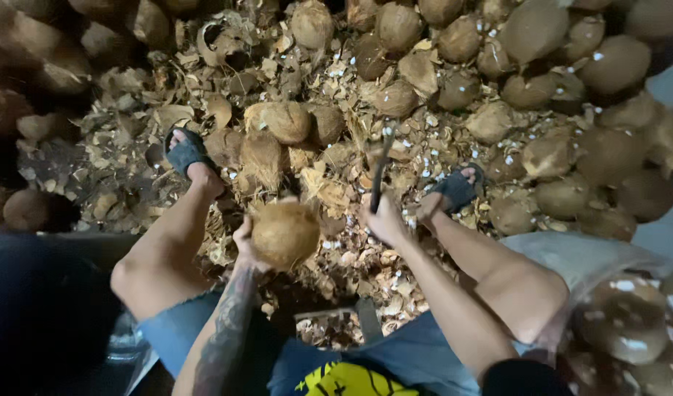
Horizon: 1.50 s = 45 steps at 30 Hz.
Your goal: The person sits on the ground surrounded by coconuts and uses a large knife to peel the husks off individual coconuts. They hold the coconut in one hand and strike it with the knife to remove the outer layer, then place the peeled coconut into a nearby container.
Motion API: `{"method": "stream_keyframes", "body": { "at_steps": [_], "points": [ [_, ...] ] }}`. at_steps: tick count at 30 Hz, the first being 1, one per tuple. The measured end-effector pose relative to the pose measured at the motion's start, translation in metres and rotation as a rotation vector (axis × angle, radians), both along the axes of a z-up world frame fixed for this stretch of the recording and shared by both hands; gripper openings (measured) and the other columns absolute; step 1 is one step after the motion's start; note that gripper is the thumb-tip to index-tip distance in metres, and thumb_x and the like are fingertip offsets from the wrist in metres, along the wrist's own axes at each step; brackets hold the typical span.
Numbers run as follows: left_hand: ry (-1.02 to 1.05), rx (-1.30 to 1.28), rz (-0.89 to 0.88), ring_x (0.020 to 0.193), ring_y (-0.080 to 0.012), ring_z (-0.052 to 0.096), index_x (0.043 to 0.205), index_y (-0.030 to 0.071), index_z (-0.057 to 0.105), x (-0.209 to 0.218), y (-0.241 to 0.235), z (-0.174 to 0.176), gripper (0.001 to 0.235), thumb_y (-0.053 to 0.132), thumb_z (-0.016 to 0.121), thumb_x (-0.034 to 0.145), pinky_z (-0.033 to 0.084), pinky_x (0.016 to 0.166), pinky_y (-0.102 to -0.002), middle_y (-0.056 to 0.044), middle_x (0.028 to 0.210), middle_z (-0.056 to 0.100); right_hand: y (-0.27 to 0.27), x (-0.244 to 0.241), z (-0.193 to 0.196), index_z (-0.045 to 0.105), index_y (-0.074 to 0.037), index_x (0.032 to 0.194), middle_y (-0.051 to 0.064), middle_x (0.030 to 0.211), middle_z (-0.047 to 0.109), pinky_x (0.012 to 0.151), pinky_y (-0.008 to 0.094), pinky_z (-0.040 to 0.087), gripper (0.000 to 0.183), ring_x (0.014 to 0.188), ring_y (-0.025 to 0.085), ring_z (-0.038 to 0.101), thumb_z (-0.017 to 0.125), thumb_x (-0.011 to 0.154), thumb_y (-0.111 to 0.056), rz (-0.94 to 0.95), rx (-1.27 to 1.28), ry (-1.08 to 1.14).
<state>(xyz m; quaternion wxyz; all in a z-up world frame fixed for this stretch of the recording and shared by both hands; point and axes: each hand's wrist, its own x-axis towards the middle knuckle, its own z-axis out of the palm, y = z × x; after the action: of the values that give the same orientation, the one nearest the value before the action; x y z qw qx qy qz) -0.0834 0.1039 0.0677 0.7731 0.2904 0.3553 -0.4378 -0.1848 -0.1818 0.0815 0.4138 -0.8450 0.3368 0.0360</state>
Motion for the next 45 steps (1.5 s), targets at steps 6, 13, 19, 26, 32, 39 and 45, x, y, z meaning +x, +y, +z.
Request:
{"method": "stream_keyframes", "body": {
  "at_steps": [6,13,19,26,32,39,45],
  "points": [
    [-0.066,-0.012,0.143,0.106,-0.0434,0.074,0.121,0.015,0.076,-0.024,0.002,0.028,0.052,0.046,0.077,0.079,0.059,0.092,-0.067,-0.019,0.118,0.077,0.109,-0.1,0.083,0.052,-0.013,0.068,0.009,0.041,0.061,0.057,0.032,0.048,0.013,0.042,0.02,0.06,0.062,0.075,-0.007,-0.238,0.482,-0.107],
    [-0.143,0.038,0.068,0.099,-0.0393,0.073,0.119,0.014,0.066,-0.029,0.0,0.043,0.062,0.048,0.085,0.071,0.061,0.088,-0.059,-0.018,0.114,0.075,0.142,-0.151,0.07,0.047,-0.002,0.078,0.02,0.046,0.059,0.043,0.035,0.054,0.021,0.036,0.03,0.064,0.056,0.086,0.016,0.169,0.959,-0.729],
    [-0.146,0.089,0.013,0.101,-0.0384,0.074,0.121,0.014,0.073,-0.043,0.007,-0.001,0.06,0.049,0.085,0.073,0.061,0.088,-0.057,-0.017,0.116,0.077,0.144,-0.15,0.145,0.051,-0.006,0.079,0.013,0.066,0.07,0.062,0.033,0.058,0.024,0.057,0.028,0.07,0.066,0.097,-0.002,0.446,0.691,-0.955],
    [-0.17,0.03,0.12,0.093,-0.0378,0.077,0.12,0.016,0.074,-0.036,0.012,0.007,0.063,0.056,0.08,0.071,0.065,0.072,-0.056,-0.015,0.112,0.078,0.145,-0.147,0.037,0.055,-0.008,0.062,0.008,0.037,0.053,0.039,0.032,0.047,0.012,0.032,0.022,0.058,0.06,0.073,-0.011,0.285,0.568,0.045],
    [-0.221,0.056,0.243,0.09,-0.0355,0.077,0.116,0.016,0.075,-0.033,0.009,0.012,0.055,0.053,0.079,0.076,0.065,0.071,-0.05,-0.014,0.109,0.079,0.158,-0.145,0.077,0.057,-0.008,0.076,0.009,0.043,0.054,0.039,0.029,0.046,0.008,0.036,0.02,0.059,0.059,0.069,-0.009,0.185,0.666,0.049],
    [-0.198,0.011,0.259,0.089,-0.0403,0.078,0.116,0.02,0.078,-0.036,0.008,0.007,0.057,0.056,0.08,0.072,0.066,0.071,-0.055,-0.016,0.11,0.08,0.151,-0.163,0.083,0.052,-0.019,0.071,-0.001,0.048,0.054,0.064,0.022,0.053,0.027,0.041,0.016,0.053,0.058,0.092,-0.004,0.509,0.659,-0.3],
    [-0.198,0.041,0.25,0.091,-0.0356,0.079,0.115,0.024,0.076,-0.041,0.007,0.011,0.054,0.057,0.08,0.073,0.067,0.072,-0.052,-0.011,0.109,0.08,0.151,-0.143,0.026,0.069,-0.002,0.091,0.022,0.08,0.071,0.077,0.057,0.049,0.025,0.087,0.045,0.071,0.068,0.084,-0.026,0.407,0.196,0.135]
  ]
}}
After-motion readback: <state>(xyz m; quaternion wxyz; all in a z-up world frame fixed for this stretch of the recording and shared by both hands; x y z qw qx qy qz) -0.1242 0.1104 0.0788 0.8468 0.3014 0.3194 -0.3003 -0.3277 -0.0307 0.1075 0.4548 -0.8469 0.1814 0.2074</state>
